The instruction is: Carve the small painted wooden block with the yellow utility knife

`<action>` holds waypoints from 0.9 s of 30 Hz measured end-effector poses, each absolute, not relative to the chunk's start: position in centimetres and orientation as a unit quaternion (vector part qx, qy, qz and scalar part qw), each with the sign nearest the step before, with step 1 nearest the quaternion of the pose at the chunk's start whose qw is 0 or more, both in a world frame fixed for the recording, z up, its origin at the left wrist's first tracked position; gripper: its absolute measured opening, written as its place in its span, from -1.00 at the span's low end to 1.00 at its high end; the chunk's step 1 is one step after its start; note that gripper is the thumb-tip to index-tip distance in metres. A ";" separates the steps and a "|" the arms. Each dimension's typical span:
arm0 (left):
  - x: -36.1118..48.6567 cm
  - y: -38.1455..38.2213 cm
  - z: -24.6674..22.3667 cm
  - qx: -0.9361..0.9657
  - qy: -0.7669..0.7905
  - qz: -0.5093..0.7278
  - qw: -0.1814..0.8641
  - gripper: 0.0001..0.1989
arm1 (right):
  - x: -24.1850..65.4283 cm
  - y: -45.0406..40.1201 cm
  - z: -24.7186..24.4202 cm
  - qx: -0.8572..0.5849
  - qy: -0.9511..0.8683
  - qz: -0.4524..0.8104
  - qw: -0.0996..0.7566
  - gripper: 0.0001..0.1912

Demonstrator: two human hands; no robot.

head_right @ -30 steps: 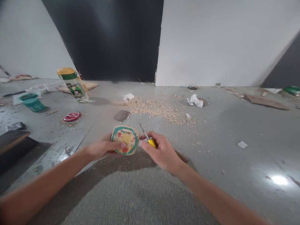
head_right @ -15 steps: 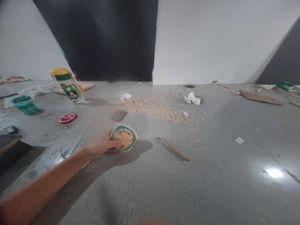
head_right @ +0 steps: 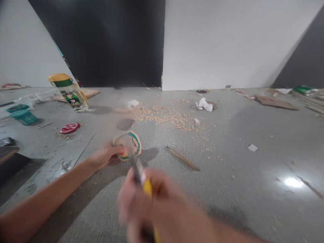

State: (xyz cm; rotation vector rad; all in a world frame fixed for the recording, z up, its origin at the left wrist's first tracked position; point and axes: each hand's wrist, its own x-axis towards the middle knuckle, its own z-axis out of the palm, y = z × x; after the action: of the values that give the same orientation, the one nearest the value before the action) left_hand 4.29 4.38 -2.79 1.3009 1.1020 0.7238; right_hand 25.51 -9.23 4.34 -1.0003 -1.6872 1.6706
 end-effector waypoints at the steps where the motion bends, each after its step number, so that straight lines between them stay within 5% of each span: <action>1: 4.3 4.4 -2.8 0.556 0.463 0.330 0.606 -0.66 | 25.9 -7.5 3.7 -0.378 -0.595 0.643 0.299 -0.53; 4: 4.2 4.8 -3.1 0.544 0.417 0.385 0.618 -0.63 | 27.3 -2.9 1.3 -0.412 -0.357 0.725 0.421 -0.61; 6: 4.2 5.1 -3.4 0.538 0.421 0.401 0.611 -0.59 | 28.3 -0.9 -0.5 -0.437 -0.307 0.738 0.413 -0.67; 12: 4.1 5.4 -4.1 0.622 0.460 0.361 0.522 -0.54 | 28.8 -0.2 -2.4 -0.446 -0.321 0.737 0.394 -0.82; 21: 4.4 4.8 -3.8 0.693 0.452 0.334 0.452 -0.62 | 28.1 -0.8 -1.8 -0.460 -0.371 0.708 0.386 -0.76; 27: 4.4 5.0 -4.1 0.656 0.434 0.372 0.493 -0.52 | 28.2 -0.9 -2.1 -0.463 -0.388 0.702 0.377 -0.77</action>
State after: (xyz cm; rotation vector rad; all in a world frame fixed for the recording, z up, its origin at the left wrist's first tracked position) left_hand 4.40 4.96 -4.09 1.5920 1.0534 0.9028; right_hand 28.23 -0.88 -2.05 -1.1844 -0.9926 1.7946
